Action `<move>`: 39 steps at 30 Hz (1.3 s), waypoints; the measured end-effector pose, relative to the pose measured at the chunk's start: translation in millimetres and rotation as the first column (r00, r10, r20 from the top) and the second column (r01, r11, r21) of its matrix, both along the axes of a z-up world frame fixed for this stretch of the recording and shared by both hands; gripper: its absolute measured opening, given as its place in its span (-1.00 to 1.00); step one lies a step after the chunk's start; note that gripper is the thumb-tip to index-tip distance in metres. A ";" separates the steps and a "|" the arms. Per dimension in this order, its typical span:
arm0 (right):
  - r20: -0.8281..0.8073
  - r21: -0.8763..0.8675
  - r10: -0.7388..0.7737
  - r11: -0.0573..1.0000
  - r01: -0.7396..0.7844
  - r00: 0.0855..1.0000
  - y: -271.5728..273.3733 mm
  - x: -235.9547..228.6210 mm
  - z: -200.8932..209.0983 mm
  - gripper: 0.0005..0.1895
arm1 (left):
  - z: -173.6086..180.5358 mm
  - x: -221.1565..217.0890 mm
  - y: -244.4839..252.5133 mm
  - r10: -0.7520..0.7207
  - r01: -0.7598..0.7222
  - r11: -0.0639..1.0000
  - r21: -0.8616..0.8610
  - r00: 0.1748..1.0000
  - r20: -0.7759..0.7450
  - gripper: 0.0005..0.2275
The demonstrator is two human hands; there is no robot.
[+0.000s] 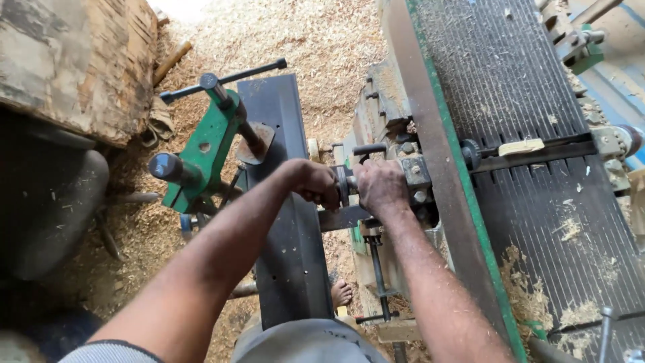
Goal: Adjusting the bolts and alignment of an industrial woodworking planer machine using wrenches.
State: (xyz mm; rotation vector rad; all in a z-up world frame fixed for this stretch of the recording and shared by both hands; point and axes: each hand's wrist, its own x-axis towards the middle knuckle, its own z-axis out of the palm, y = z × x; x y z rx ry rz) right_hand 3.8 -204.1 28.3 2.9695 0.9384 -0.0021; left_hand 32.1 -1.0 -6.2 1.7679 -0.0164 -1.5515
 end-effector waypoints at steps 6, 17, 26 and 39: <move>0.082 0.083 0.011 0.996 -0.017 0.997 -1.5 -0.5 7.5 -0.90 | -1.3 -91.4 -35.9 0.075 -0.376 0.925 -0.048 0.057 0.996 -0.82; 0.016 0.041 -0.016 0.999 0.015 1.000 -1.4 1.8 5.4 -0.90 | 10.6 -11.7 -6.8 0.053 -0.082 0.996 0.030 0.845 0.533 -0.87; 0.039 0.137 0.012 0.990 -0.017 0.999 -4.2 7.4 7.4 -0.85 | 17.5 -81.9 -45.6 -0.028 -0.494 0.868 0.052 0.054 0.998 -0.82; -0.025 0.024 -0.001 1.000 0.001 1.000 -5.8 9.5 -5.7 -0.82 | 8.4 -74.9 -46.2 -0.207 -0.442 0.871 0.217 0.071 0.976 -0.82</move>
